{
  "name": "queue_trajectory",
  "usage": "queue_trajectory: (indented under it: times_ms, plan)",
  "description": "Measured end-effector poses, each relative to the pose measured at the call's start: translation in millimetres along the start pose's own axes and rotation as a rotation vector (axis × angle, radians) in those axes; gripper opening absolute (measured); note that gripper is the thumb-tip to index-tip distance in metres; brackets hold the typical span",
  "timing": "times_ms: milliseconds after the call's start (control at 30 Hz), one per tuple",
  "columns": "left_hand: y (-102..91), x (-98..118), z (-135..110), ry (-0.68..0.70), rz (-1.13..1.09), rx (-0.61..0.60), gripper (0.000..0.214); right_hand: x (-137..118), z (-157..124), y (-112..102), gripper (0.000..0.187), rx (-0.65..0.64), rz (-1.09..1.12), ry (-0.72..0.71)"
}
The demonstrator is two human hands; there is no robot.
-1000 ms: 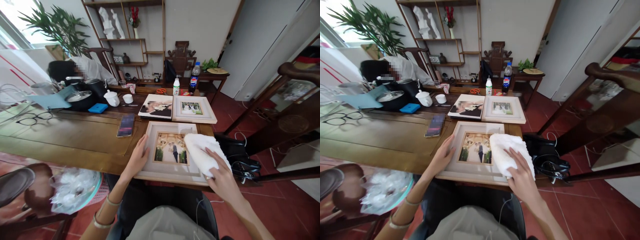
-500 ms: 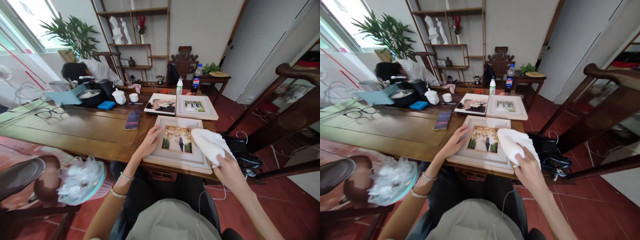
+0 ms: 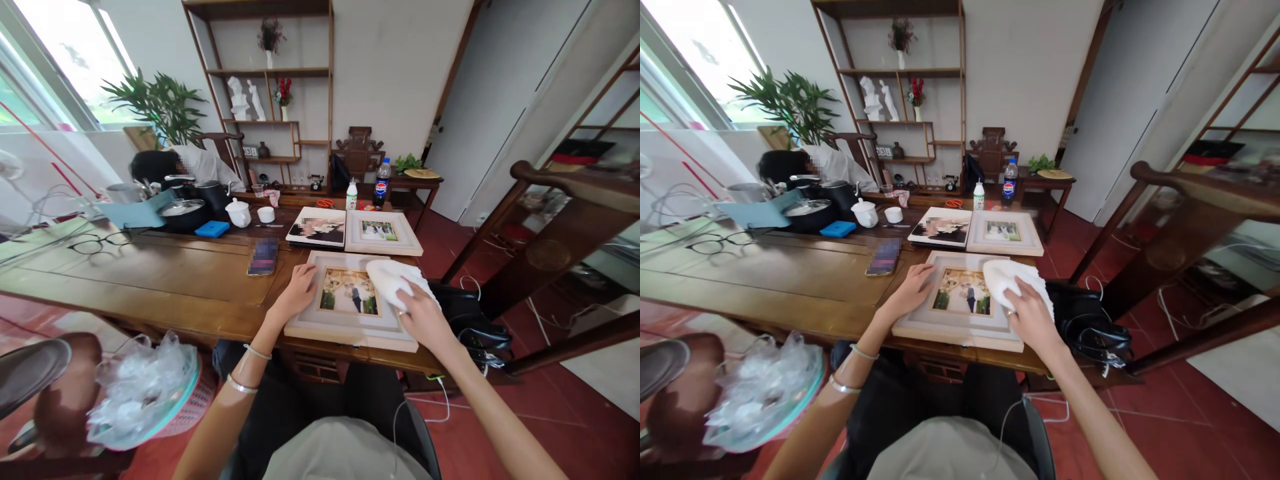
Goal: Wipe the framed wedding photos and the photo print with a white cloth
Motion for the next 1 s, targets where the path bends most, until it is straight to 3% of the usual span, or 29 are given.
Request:
queue_trajectory:
  times_ms: [200,633,767,867,933,1000]
  plan:
    - [8.3,-7.6,3.9,0.065,-0.054,-0.055,0.045,-5.1,-7.7,11.9,0.04,0.054,0.071,-0.051]
    - [11.6,-15.3,2.2,0.054,-0.125,-0.056,0.047,-2.7,-3.4,3.3,0.035,0.067,0.069,-0.006]
    - [10.2,-12.4,3.8,0.059,-0.097,-0.076,0.043,14.5,9.4,-14.7,0.027,0.227,-0.02,0.13]
    - [8.5,-9.5,4.5,0.053,-0.07,-0.085,0.039,18.4,27.2,-22.8,0.026,0.32,-0.073,0.076]
    - [7.5,-7.9,4.6,0.057,-0.058,-0.091,0.039,13.4,41.1,-16.7,0.033,0.228,-0.079,-0.017]
    - [6.9,-7.3,4.4,0.059,-0.053,-0.095,0.04,5.7,52.2,-2.7,0.043,0.057,-0.071,-0.089]
Point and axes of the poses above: each hand's wrist, its own z-axis towards the middle knuckle, its own y-axis out of the palm, x = y × z, the point moved 3 cm from there along z, towards the middle knuckle, and after that the axes turned 4 degrees about z, right-handed, at the moved point
